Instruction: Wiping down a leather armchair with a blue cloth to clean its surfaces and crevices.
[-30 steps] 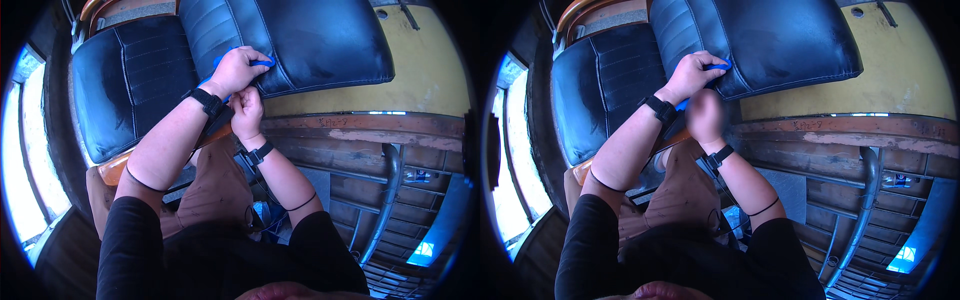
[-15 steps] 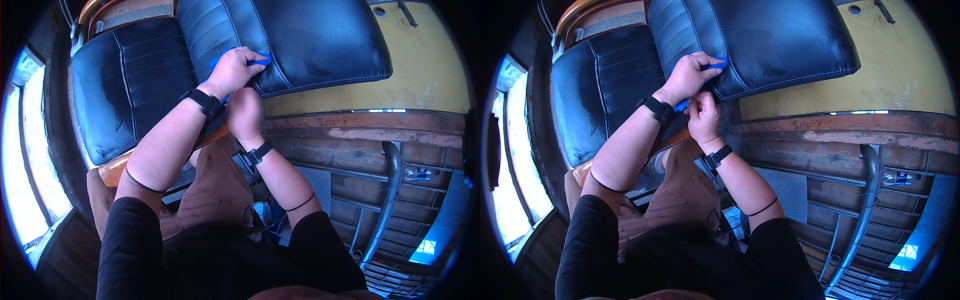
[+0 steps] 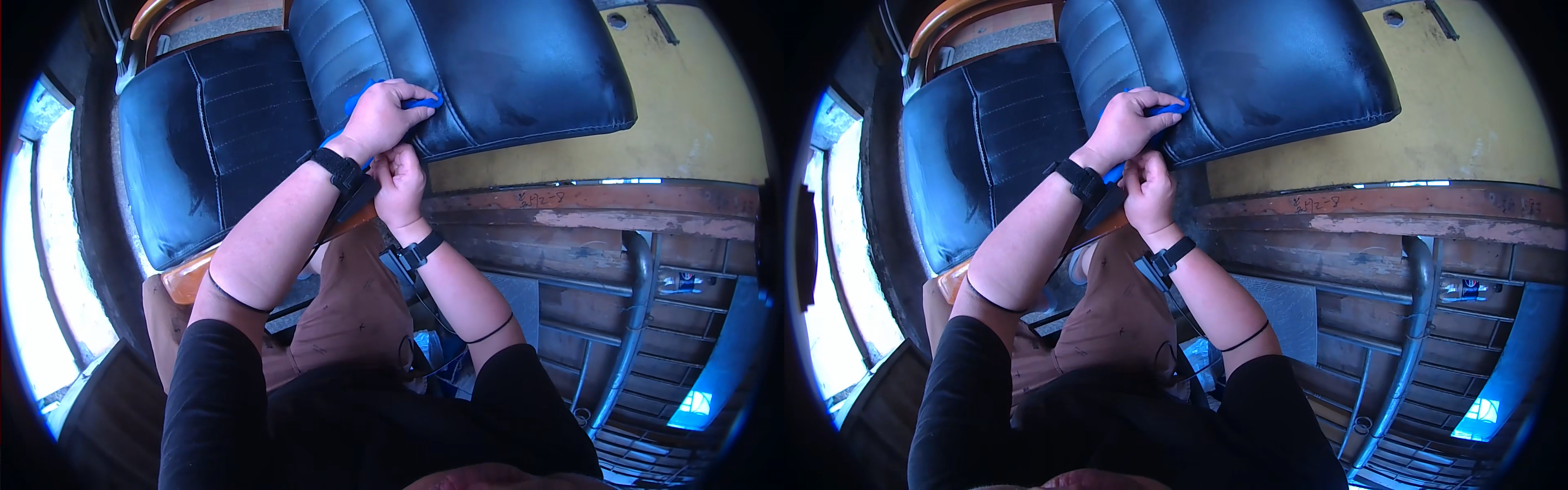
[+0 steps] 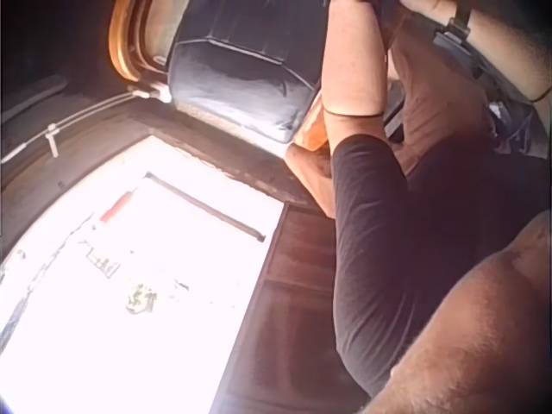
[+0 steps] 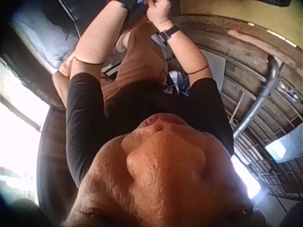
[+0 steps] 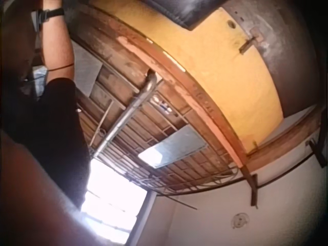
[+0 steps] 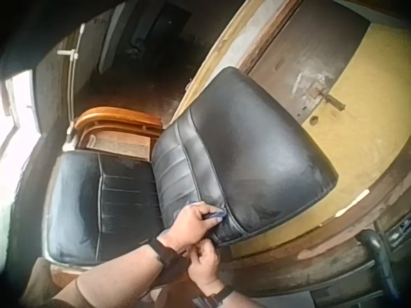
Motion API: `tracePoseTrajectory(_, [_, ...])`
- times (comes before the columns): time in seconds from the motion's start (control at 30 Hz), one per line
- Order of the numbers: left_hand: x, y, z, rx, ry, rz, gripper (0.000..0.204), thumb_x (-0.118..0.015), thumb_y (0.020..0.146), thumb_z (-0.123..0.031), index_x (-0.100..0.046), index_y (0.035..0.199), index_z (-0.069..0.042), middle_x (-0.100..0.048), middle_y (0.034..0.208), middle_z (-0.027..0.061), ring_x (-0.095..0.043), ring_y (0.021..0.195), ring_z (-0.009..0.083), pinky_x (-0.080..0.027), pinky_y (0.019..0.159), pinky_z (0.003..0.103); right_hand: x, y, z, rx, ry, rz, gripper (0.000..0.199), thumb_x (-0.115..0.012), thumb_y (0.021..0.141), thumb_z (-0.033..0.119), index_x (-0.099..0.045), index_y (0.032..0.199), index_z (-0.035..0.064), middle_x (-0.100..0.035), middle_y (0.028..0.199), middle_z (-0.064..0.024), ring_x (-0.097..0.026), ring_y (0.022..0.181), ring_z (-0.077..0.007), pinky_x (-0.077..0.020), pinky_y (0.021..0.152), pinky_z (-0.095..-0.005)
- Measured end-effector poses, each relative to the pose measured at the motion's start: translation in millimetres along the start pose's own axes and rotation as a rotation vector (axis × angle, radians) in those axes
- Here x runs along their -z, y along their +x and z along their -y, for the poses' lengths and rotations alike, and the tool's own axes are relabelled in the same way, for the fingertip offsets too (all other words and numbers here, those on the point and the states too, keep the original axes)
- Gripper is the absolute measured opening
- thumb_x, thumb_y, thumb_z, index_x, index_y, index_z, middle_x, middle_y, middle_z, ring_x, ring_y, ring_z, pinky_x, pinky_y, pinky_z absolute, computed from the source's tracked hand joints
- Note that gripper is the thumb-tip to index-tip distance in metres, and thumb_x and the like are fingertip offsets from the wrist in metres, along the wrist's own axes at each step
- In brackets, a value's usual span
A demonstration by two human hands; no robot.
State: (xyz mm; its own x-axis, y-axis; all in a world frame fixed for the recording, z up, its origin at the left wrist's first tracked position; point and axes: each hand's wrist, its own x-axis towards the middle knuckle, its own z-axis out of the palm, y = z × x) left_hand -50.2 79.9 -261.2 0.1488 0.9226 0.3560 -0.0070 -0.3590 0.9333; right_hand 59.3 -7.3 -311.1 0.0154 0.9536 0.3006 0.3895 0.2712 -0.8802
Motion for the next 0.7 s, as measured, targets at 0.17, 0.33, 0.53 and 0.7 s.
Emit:
tracePoseTrajectory(0.17, [0.0, -1.2, 4.1, -0.172, 0.093, 0.163, 0.016, -0.077, 0.082, -0.013, -0.077, 0.097, -0.009, -0.069, 0.089, 0.0072, -0.063, 0.087, 0.0247, -0.05, 0.083, 0.034, -1.8, 1.7, -1.4, -0.015, 0.007, -0.009, 0.007, -0.061, 0.094, 0.002, -0.059, 0.1, 0.0021, -0.065, 0.073, -0.0068, -0.065, 0.064, -0.0167, -0.0498, 0.062, -0.0301])
tracePoseTrajectory(0.33, [-3.3, -1.4, 2.3, -0.191, 0.134, 0.091, 0.017, -0.077, 0.082, -0.015, -0.077, 0.098, -0.009, -0.07, 0.092, 0.0086, -0.064, 0.087, 0.026, -0.05, 0.083, 0.035, 1.2, 1.0, 1.7, 0.001, -0.021, -0.012, 0.008, -0.061, 0.093, 0.002, -0.06, 0.101, 0.0023, -0.066, 0.074, -0.0072, -0.065, 0.064, -0.0166, -0.0499, 0.063, -0.0305])
tracePoseTrajectory(0.53, [-0.8, 2.1, 1.5, 0.051, 0.062, -0.114, 0.021, -0.076, 0.084, -0.019, -0.075, 0.102, -0.007, -0.071, 0.096, 0.0118, -0.067, 0.09, 0.0258, -0.053, 0.084, 0.035, -2.2, 0.9, -0.4, -0.03, 0.045, -0.029, 0.007, -0.06, 0.094, -0.001, -0.059, 0.101, 0.0004, -0.067, 0.081, -0.0089, -0.066, 0.067, -0.0153, -0.0509, 0.064, -0.0287])
tracePoseTrajectory(0.7, [0.2, -0.4, 2.2, -0.08, 0.062, 0.042, 0.019, -0.078, 0.083, -0.017, -0.077, 0.1, -0.009, -0.071, 0.095, 0.0095, -0.066, 0.092, 0.0253, -0.052, 0.086, 0.034, 1.3, 1.5, -1.5, -0.018, -0.004, 0.032, 0.01, -0.058, 0.095, -0.002, -0.058, 0.105, -0.0004, -0.066, 0.085, -0.0062, -0.063, 0.072, -0.0118, -0.0492, 0.068, -0.0256])
